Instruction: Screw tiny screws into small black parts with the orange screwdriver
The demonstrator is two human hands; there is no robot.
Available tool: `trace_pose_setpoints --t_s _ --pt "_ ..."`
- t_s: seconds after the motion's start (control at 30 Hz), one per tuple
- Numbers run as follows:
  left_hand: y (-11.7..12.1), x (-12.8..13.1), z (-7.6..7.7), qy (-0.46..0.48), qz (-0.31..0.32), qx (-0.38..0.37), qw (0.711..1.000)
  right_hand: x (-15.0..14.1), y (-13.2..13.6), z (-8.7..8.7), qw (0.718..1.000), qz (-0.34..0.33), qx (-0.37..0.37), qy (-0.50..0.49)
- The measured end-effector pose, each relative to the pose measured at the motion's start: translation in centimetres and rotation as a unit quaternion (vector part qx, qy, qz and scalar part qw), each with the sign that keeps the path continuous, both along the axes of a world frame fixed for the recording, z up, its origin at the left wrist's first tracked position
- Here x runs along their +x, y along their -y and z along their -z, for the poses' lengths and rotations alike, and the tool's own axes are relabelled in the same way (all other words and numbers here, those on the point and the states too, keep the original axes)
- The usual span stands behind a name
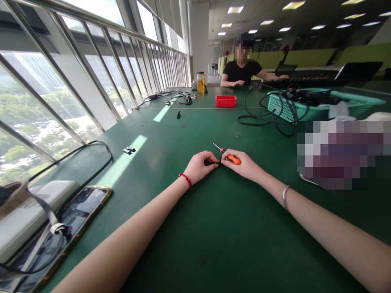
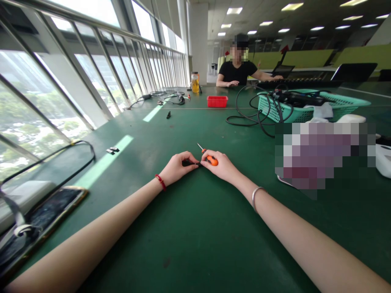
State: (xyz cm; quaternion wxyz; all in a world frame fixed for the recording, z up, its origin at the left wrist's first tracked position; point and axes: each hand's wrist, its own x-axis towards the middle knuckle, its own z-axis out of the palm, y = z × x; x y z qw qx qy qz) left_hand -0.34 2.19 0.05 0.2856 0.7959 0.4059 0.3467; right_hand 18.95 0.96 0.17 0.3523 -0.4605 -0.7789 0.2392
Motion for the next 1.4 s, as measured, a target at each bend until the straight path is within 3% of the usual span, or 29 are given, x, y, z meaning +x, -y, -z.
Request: trace_pose_setpoints --t_s 0.23,0.4,0.67,0.97,1.4 --pt "0.3 0.1 -0.2 -0.004 0.0 -0.007 1.0 0.0 0.4 -0.6 1.0 -0.004 -0.01 -0.018" --pt "0.4 0.2 -0.3 -0.006 0.001 -0.009 1.0 -0.1 0.8 -0.4 0.999 0.029 0.03 0.013" --pt "0.5 0.1 -0.4 -0.015 -0.06 0.026 0.998 0.2 1.2 -0.3 0.983 0.053 0.079 0.159" --pt "0.6 -0.1 -0.6 -0.049 -0.057 0.027 0.997 1.4 0.7 0.2 0.994 -0.004 0.049 0.093" --pt "0.6 0.0 -0.5 -0.042 -0.046 0.028 0.998 1.8 0.6 0.1 0.995 -0.006 0.038 0.091"
